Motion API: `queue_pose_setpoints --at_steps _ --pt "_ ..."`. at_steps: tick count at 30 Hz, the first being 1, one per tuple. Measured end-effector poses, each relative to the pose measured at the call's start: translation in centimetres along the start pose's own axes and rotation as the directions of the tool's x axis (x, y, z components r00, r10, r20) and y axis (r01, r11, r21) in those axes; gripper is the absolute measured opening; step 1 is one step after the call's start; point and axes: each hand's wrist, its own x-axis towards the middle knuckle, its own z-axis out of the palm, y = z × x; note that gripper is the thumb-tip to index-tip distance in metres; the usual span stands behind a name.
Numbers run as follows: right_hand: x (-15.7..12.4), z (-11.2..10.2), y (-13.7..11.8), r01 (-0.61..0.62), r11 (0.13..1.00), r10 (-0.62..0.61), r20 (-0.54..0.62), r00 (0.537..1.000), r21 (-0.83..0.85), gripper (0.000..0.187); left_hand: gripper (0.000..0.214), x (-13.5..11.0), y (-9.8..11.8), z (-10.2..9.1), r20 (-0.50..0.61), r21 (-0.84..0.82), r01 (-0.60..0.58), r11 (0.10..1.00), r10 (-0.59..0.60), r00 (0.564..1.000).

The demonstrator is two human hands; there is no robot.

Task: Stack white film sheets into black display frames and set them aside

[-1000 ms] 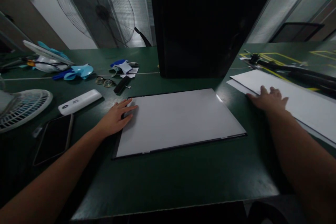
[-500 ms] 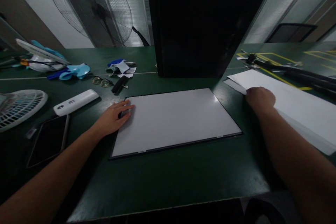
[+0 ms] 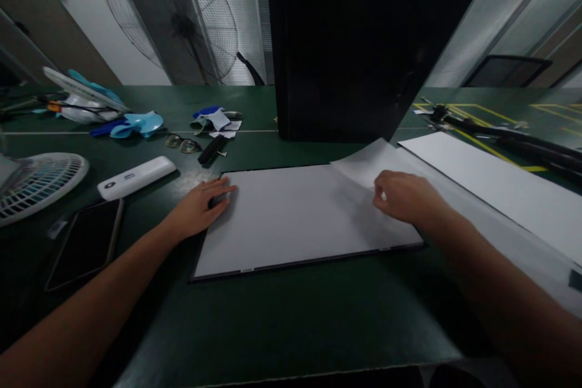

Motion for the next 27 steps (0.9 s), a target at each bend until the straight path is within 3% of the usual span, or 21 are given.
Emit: queue_pose_setpoints --at_steps 3,7,10,12,15,17,20,25,27 --pt "-1.3 0.2 -6.0 0.346 0.937 -0.346 -0.002 0.938 0.048 0.027 0.080 -0.1 0.7 -0.4 -0.013 -0.051 0.051 0.997 -0.051 0.999" --pt "-3.2 1.2 -10.7 0.647 0.755 -0.644 -0.066 0.762 0.109 0.034 0.090 -0.3 0.9 -0.4 -0.017 -0.110 0.116 0.987 -0.119 0.993" --pt "-4.2 1.8 -11.7 0.769 0.624 -0.734 -0.233 0.638 0.139 0.038 0.097 -0.3 0.6 -0.2 -0.001 -0.118 0.097 0.988 -0.098 0.995" --pt "-4.6 2.0 -11.8 0.815 0.547 -0.757 -0.303 0.579 0.192 0.040 0.102 -0.4 0.4 -0.1 0.026 -0.081 0.072 0.994 -0.071 0.997" --pt "-4.4 2.0 -11.3 0.846 0.402 -0.791 -0.332 0.513 0.350 0.040 0.097 -0.4 0.1 0.1 0.070 -0.007 0.026 1.000 -0.025 0.997" --pt "-3.8 2.1 -10.7 0.830 0.319 -0.801 -0.338 0.494 0.458 0.041 0.089 -0.4 -0.1 0.2 0.087 0.017 -0.001 1.000 -0.001 0.996" --pt "-2.1 2.8 -9.0 0.796 0.325 -0.767 -0.350 0.538 0.510 0.044 0.098 -0.5 -0.4 0.3 0.084 -0.007 -0.001 1.000 0.002 0.997" --pt "1.5 5.1 -3.7 0.625 0.681 -0.550 -0.298 0.781 0.381 0.051 0.117 -0.5 -0.9 0.4 0.081 -0.081 -0.002 0.997 0.008 0.997" --pt "2.8 6.1 -0.9 0.523 0.775 -0.440 -0.290 0.850 0.354 0.057 0.117 -0.6 -1.1 0.4 0.069 -0.098 -0.022 0.995 0.029 0.997"
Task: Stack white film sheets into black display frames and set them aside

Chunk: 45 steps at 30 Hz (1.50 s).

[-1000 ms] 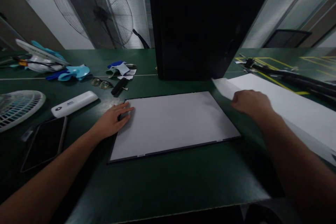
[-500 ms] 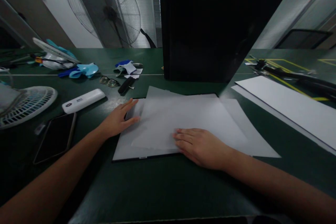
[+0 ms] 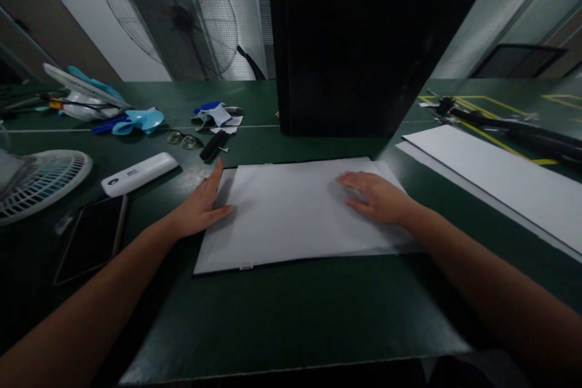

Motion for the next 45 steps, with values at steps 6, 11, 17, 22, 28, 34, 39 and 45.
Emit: queue_pose_setpoints --at_steps 6,11,17,22,28,34,39,45 --pt "-2.2 -1.8 7.9 -0.302 0.948 0.297 -0.055 0.953 -0.104 0.062 0.068 -0.2 0.2 -0.3 0.056 0.029 -0.028 0.999 0.026 0.998" --pt "-5.1 -4.1 12.0 -0.599 0.784 0.562 -0.224 0.796 -0.161 0.072 0.070 0.2 1.4 -0.4 0.025 0.098 0.005 0.995 -0.007 1.000" --pt "-8.8 -4.5 15.9 -0.944 0.322 0.876 -0.353 0.328 -0.076 0.077 0.082 0.4 1.8 -0.1 -0.082 0.106 -0.001 0.994 0.009 0.997" --pt "-8.9 -3.6 17.0 -0.996 0.090 0.947 -0.308 0.092 -0.019 0.082 0.078 0.4 1.7 0.0 -0.033 0.103 -0.023 0.994 0.027 0.999" --pt "-8.7 -4.7 16.2 -0.990 0.112 0.945 -0.297 0.134 -0.090 0.065 0.073 0.6 1.1 0.1 -0.016 0.092 -0.015 0.996 0.016 1.000" --pt "-8.4 -5.4 15.5 -0.967 0.194 0.922 -0.305 0.238 -0.166 0.050 0.065 0.6 0.7 0.2 -0.040 0.083 -0.034 0.996 0.037 0.998" --pt "-7.8 -6.2 14.6 -0.976 0.139 0.918 -0.349 0.190 -0.166 0.040 0.069 0.7 0.8 0.1 -0.023 0.094 -0.015 0.995 0.018 1.000" --pt "-7.0 -8.4 11.3 -0.994 0.094 0.807 -0.579 0.114 -0.064 0.036 0.078 0.6 0.9 0.2 -0.029 0.099 -0.023 0.995 0.026 0.999"
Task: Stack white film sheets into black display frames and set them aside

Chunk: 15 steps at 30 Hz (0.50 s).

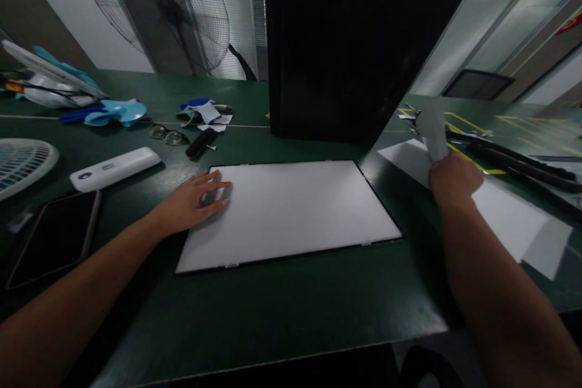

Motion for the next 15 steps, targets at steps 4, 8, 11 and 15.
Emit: queue_pose_setpoints --at_steps 4,8,11,15 --pt "-2.0 -2.9 -1.4 0.054 0.993 -0.030 -0.224 0.974 0.104 0.042 0.078 0.0 0.2 -0.1 -0.001 -0.006 0.018 1.000 -0.018 1.000" --pt "-4.6 -4.3 -3.0 0.275 0.946 -0.208 -0.335 0.919 0.169 0.042 0.075 0.0 0.2 -0.2 -0.007 -0.018 -0.001 1.000 0.001 1.000" --pt "-7.1 -4.8 -4.2 0.475 0.860 -0.401 -0.330 0.854 0.184 0.042 0.073 -0.1 0.1 -0.2 -0.016 -0.024 -0.004 1.000 0.003 1.000" --pt "-12.1 -6.0 -6.1 0.828 0.525 -0.788 -0.256 0.560 0.195 0.041 0.073 -0.1 0.3 -0.4 0.001 -0.019 0.006 1.000 -0.006 1.000"
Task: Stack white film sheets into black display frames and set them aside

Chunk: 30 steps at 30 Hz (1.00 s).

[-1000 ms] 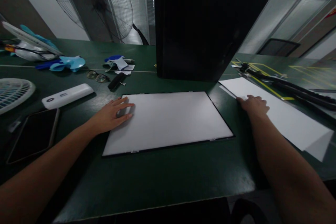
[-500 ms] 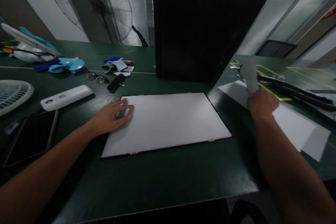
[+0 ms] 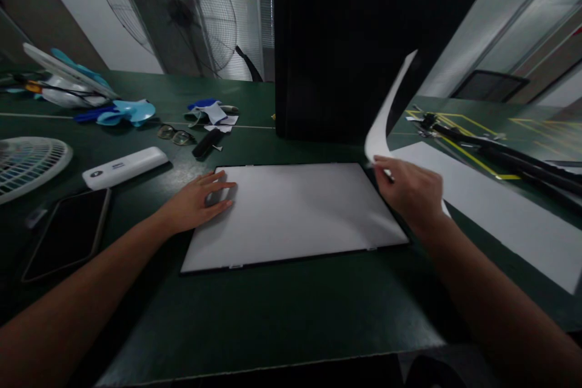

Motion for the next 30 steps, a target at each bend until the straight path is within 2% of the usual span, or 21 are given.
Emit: queue_pose_setpoints --at_steps 1,3,5,7,9,13,17,20,22,23,24,25,26,27,28,30 --pt "-0.4 -0.1 -1.7 0.181 0.982 -0.185 0.055 0.981 0.061 0.040 0.073 0.0 0.1 -0.1 0.005 0.004 0.003 1.000 -0.003 1.000" --pt "-1.2 -0.1 -5.3 0.474 0.861 -0.497 0.108 0.861 0.186 0.038 0.074 0.0 0.3 -0.2 0.008 0.011 0.007 1.000 -0.007 1.000" --pt "-2.2 0.3 -8.5 0.606 0.748 -0.649 0.108 0.753 0.270 0.037 0.078 0.0 0.4 -0.3 0.011 0.004 -0.016 1.000 0.016 1.000" --pt "-3.2 0.9 -10.9 0.659 0.676 -0.721 0.113 0.684 0.331 0.036 0.086 -0.1 0.3 -0.4 -0.008 -0.041 -0.020 0.999 0.019 1.000" --pt "-3.9 1.4 -12.0 0.676 0.634 -0.758 0.124 0.641 0.375 0.035 0.094 -0.3 0.1 -0.4 -0.047 -0.127 0.016 0.992 -0.022 0.999" --pt "-4.4 1.5 -12.1 0.690 0.596 -0.786 0.123 0.606 0.412 0.032 0.100 -0.6 -0.4 -0.1 -0.099 -0.243 0.060 0.968 -0.087 0.991" --pt "-4.7 1.3 -12.2 0.709 0.538 -0.822 0.097 0.561 0.457 0.033 0.109 -0.5 -0.3 0.1 -0.054 -0.154 0.120 0.981 -0.129 0.990" --pt "-4.8 1.4 -12.5 0.687 0.481 -0.837 0.052 0.545 0.545 0.036 0.110 -0.4 -0.2 0.0 -0.027 -0.097 0.087 0.991 -0.090 0.996" --pt "-4.4 1.7 -12.0 0.661 0.438 -0.836 0.005 0.549 0.609 0.040 0.096 -0.3 -0.4 0.0 0.003 -0.074 0.047 0.996 -0.047 0.999" --pt "-3.9 2.0 -11.3 0.640 0.448 -0.821 0.003 0.571 0.625 0.041 0.088 -0.3 -0.5 -0.1 0.021 -0.062 0.028 0.998 -0.027 0.999" --pt "-3.3 2.3 -10.3 0.599 0.510 -0.780 0.037 0.625 0.617 0.042 0.082 -0.3 -0.6 -0.1 0.036 -0.048 0.011 0.999 -0.009 0.999" --pt "-2.5 2.6 -8.9 0.531 0.617 -0.702 0.101 0.705 0.581 0.042 0.079 -0.3 -0.8 -0.1 0.047 -0.035 -0.004 0.999 0.006 0.999" --pt "-1.7 3.1 -7.1 0.430 0.742 -0.582 0.176 0.794 0.514 0.042 0.078 -0.3 -0.9 0.0 0.048 -0.022 -0.016 1.000 0.017 0.999" --pt "-0.9 3.5 -4.9 0.284 0.868 -0.405 0.251 0.879 0.406 0.041 0.078 -0.3 -1.0 0.0 0.041 -0.011 -0.024 1.000 0.024 0.999" --pt "-0.1 4.0 -2.6 0.145 0.940 -0.236 0.284 0.929 0.309 0.042 0.078 -0.3 -1.1 0.1 0.028 -0.001 -0.025 1.000 0.025 0.999" --pt "0.8 4.9 2.6 -0.074 0.983 0.024 0.287 0.958 0.165 0.047 0.077 -0.2 -1.1 0.1 0.003 0.014 -0.013 1.000 0.013 1.000"
